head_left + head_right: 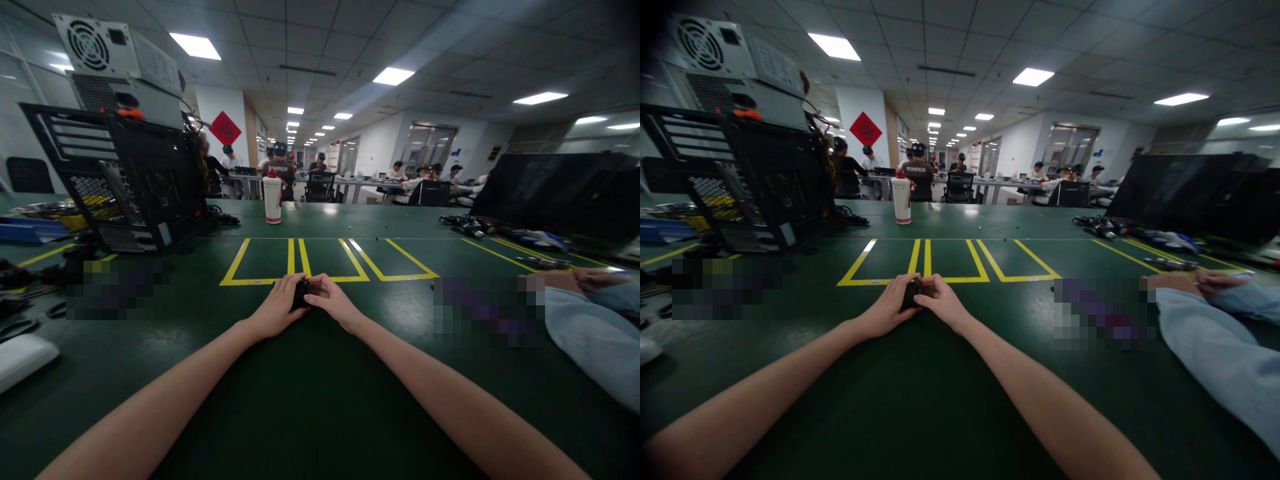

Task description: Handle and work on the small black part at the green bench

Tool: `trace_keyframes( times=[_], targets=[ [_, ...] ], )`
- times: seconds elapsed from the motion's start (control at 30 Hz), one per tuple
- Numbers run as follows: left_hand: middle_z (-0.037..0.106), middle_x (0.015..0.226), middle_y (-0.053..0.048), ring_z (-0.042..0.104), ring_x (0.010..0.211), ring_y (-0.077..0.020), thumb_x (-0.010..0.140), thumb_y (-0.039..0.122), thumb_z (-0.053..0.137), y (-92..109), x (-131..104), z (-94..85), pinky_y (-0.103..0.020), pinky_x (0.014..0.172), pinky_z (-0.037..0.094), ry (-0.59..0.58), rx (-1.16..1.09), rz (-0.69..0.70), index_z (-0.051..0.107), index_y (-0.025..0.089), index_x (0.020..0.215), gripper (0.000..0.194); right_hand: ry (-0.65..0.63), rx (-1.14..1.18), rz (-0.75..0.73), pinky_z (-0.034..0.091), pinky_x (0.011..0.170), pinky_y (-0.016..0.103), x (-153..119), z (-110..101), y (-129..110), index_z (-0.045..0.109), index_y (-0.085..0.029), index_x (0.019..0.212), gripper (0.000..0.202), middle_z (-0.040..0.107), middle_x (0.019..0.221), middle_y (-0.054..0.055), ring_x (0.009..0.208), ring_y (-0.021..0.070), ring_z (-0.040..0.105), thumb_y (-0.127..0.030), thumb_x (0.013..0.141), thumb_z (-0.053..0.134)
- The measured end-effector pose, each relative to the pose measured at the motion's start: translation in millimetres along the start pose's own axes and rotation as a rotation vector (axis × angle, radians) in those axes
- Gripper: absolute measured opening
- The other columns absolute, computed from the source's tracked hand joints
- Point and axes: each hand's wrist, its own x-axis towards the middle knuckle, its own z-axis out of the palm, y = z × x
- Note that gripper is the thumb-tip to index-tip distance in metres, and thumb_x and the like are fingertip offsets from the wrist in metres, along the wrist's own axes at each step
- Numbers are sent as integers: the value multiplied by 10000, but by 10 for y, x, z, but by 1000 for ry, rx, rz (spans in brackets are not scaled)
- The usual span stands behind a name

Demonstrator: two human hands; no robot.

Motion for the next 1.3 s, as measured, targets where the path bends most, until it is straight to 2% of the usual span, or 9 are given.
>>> trace_keyframes(
  times=[0.23,0.43,0.63,0.87,1.07,1.23,1.3],
  targets=[
    [353,1206,-80,387,1092,-245,753,263,533,35,5,-32,-462,923,333,-16,-18,-11,226,229,1226,565,22,-58,2,396,865,354,-30,26,-70,497,-199,905,244,537,978,34,982,158,495,-319,703,563],
    [355,1207,-83,379,1104,-250,747,257,538,35,5,-31,-469,933,322,-11,-19,-5,232,224,1222,566,5,-48,91,398,865,368,10,-21,-31,508,-177,1003,350,541,1034,66,951,169,519,-291,683,591],
    [357,1206,-89,373,1111,-250,747,255,541,36,4,-36,-461,935,321,-12,-28,12,234,214,1221,567,-61,-8,58,417,838,353,19,-60,5,483,-212,935,380,540,981,24,934,161,526,-245,604,668],
    [356,1203,-81,372,1106,-247,749,262,539,34,-21,-54,-466,934,322,-19,-14,4,227,224,1222,568,-4,-67,38,407,845,356,0,8,-46,502,-205,902,275,547,934,20,918,152,518,-349,683,583],
    [352,1202,-87,368,1111,-247,747,261,540,-9,-77,-98,-458,940,321,-29,-16,-10,220,223,1231,581,-33,-28,96,411,847,370,33,55,-17,498,-184,967,341,536,994,55,921,169,530,-283,661,611],
    [348,1210,-90,363,1118,-253,746,251,539,-47,-92,-102,-472,939,313,-25,-27,-13,225,228,1229,577,-94,33,34,423,840,356,29,73,3,466,-209,931,411,515,978,19,934,162,525,-194,579,677],
    [344,1214,-89,361,1120,-253,744,247,542,-56,-92,-94,-473,939,312,-18,-29,-15,222,230,1229,581,-77,9,30,430,825,345,12,83,-20,470,-212,927,386,511,948,14,913,153,523,-209,594,666]
  ],
)
